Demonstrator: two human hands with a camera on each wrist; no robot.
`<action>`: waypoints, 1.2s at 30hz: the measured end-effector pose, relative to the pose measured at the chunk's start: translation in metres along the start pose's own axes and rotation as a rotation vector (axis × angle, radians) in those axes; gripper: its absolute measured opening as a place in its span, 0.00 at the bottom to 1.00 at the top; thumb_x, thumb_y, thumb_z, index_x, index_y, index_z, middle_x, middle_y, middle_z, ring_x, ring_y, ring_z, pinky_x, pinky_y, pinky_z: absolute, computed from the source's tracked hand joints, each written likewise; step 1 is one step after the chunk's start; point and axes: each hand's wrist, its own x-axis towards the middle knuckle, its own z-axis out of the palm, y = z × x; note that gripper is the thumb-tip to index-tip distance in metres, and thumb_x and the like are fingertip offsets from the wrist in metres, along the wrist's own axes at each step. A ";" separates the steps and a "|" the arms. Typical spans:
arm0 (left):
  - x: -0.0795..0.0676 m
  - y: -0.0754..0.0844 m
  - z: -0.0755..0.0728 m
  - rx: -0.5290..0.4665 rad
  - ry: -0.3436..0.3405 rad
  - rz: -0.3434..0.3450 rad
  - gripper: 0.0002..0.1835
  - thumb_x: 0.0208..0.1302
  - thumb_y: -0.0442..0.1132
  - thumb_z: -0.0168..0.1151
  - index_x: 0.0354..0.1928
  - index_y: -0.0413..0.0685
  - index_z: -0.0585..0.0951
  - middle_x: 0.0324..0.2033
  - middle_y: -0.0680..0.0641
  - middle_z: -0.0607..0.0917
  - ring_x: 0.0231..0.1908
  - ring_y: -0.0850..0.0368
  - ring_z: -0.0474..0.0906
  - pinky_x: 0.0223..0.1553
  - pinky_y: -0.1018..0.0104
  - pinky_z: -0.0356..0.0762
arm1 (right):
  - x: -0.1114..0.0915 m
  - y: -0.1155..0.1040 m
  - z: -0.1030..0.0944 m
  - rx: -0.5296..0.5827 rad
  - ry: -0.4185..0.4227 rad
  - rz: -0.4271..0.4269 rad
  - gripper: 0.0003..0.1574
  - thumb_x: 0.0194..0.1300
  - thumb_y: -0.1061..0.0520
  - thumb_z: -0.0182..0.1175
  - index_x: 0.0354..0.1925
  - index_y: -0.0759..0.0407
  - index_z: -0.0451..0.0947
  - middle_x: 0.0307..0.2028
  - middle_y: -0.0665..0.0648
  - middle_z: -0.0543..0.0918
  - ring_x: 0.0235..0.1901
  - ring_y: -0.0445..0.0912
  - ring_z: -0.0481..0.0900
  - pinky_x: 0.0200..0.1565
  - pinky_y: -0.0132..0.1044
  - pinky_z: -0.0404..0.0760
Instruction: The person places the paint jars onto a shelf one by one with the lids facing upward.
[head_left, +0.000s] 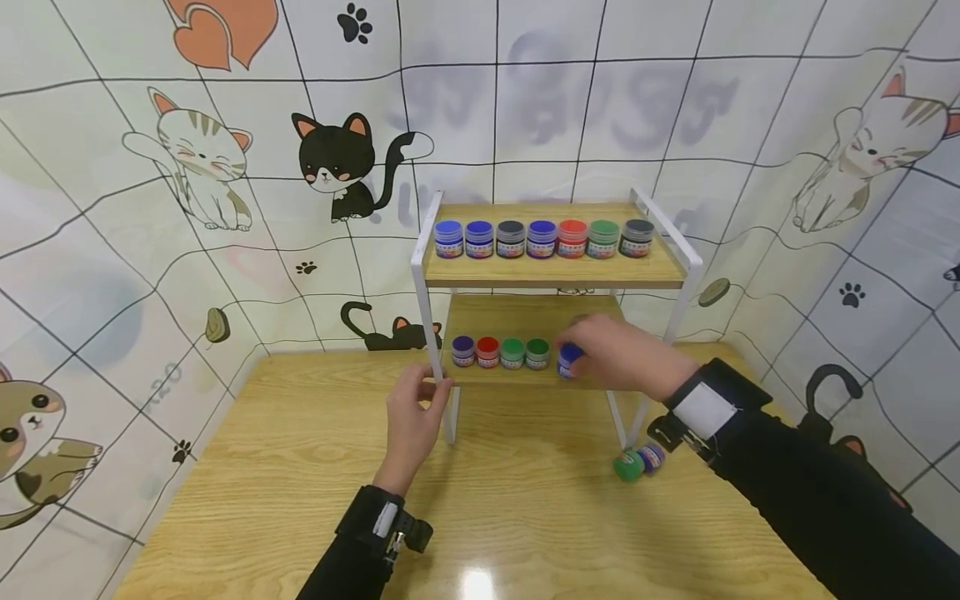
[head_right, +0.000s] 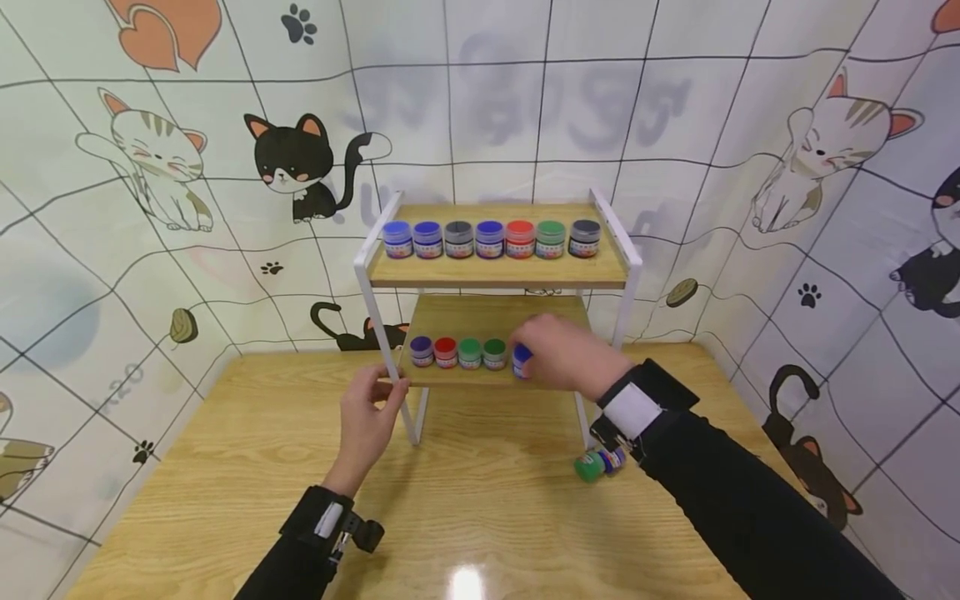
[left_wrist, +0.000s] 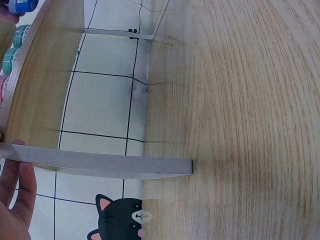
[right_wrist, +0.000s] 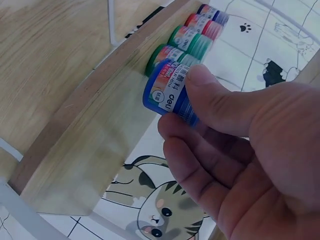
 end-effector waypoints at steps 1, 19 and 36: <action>-0.001 -0.005 0.002 -0.002 0.001 -0.003 0.08 0.57 0.26 0.65 0.38 0.35 0.78 0.32 0.38 0.80 0.25 0.48 0.81 0.24 0.50 0.80 | 0.000 0.001 0.001 0.002 0.000 0.011 0.22 0.57 0.61 0.67 0.52 0.61 0.78 0.46 0.60 0.82 0.46 0.52 0.78 0.49 0.48 0.80; -0.004 -0.025 0.003 0.005 -0.035 -0.003 0.06 0.64 0.38 0.63 0.40 0.45 0.78 0.35 0.47 0.81 0.28 0.57 0.81 0.25 0.59 0.81 | 0.007 0.013 0.016 0.003 0.045 0.063 0.22 0.61 0.60 0.64 0.54 0.61 0.77 0.49 0.61 0.81 0.51 0.56 0.75 0.55 0.54 0.75; -0.004 -0.025 0.004 -0.003 -0.024 -0.005 0.06 0.63 0.37 0.64 0.40 0.46 0.79 0.34 0.47 0.81 0.28 0.57 0.81 0.23 0.59 0.80 | 0.011 0.012 0.016 0.008 0.038 0.042 0.22 0.62 0.60 0.63 0.54 0.63 0.76 0.49 0.62 0.81 0.51 0.56 0.75 0.54 0.54 0.75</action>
